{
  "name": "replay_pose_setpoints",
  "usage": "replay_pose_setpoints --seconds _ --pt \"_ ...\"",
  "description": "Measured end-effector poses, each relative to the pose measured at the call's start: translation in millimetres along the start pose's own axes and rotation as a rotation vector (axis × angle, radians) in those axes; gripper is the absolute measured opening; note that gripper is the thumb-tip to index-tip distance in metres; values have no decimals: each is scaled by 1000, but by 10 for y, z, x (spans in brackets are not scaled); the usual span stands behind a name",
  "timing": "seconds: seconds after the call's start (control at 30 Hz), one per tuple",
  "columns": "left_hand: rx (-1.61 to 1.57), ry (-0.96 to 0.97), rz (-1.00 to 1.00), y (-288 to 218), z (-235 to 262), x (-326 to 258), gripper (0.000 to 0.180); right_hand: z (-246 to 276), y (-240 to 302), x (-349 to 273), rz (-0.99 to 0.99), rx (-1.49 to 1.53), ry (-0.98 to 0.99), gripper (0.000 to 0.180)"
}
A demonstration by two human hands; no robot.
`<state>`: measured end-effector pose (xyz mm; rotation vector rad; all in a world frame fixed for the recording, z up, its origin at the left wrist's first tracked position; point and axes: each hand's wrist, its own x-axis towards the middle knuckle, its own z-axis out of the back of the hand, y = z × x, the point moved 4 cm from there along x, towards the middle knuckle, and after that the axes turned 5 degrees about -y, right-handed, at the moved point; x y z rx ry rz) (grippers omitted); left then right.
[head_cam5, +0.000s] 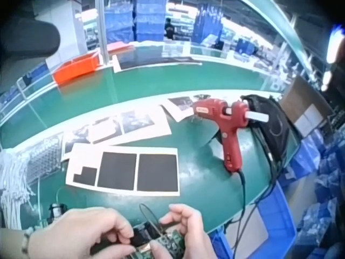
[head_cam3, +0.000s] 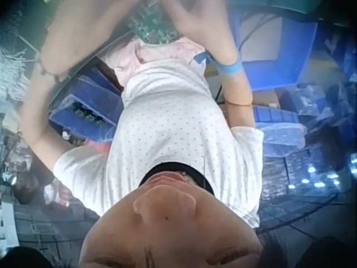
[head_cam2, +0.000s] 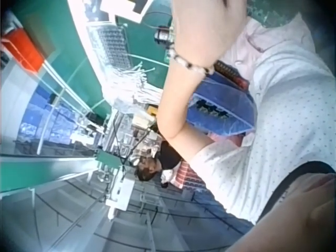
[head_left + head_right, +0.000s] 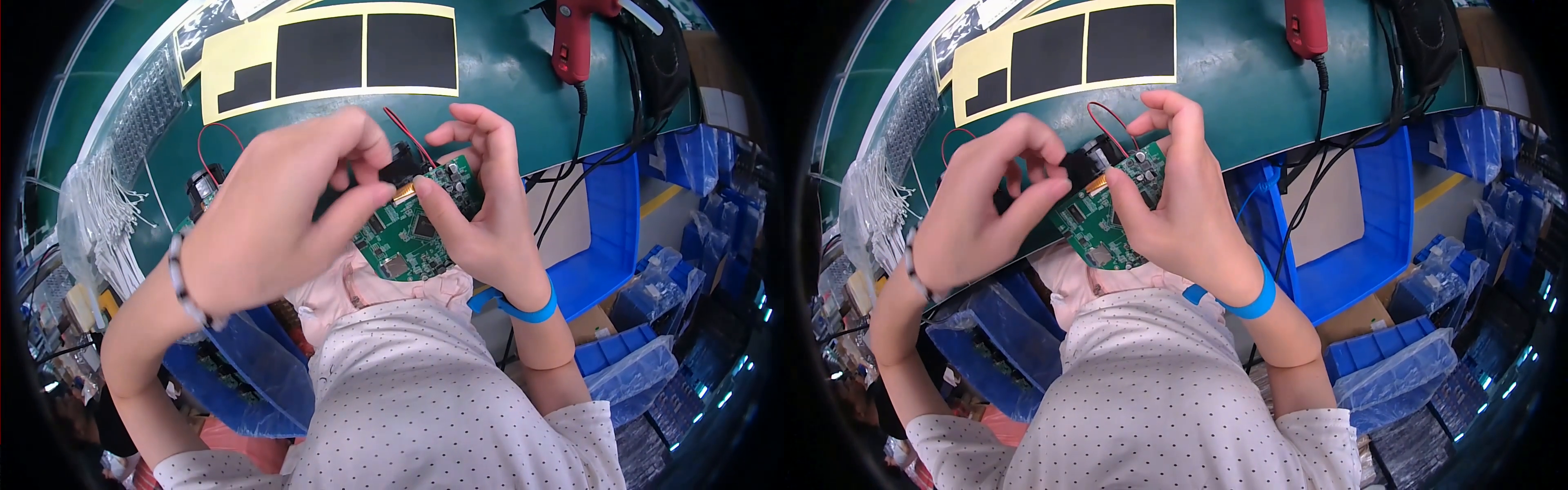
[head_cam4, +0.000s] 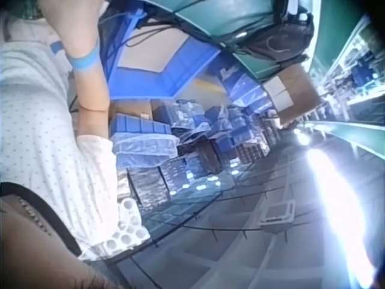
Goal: The person applies hot glue to electronic components on a circuit board using a hot glue gun, then assembles the parts onto the circuit board by hand.
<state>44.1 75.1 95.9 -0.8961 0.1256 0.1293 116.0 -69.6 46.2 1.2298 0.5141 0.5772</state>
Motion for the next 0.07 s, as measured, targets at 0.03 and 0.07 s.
replay_pose_setpoints --seconds 0.03,0.07 --pt "82 -187 -175 -81 29 -61 11 -3 -3 2 1 3 1 57" --pt "172 -166 -260 -124 0 -143 18 -3 -8 0 2 5 -1 57"
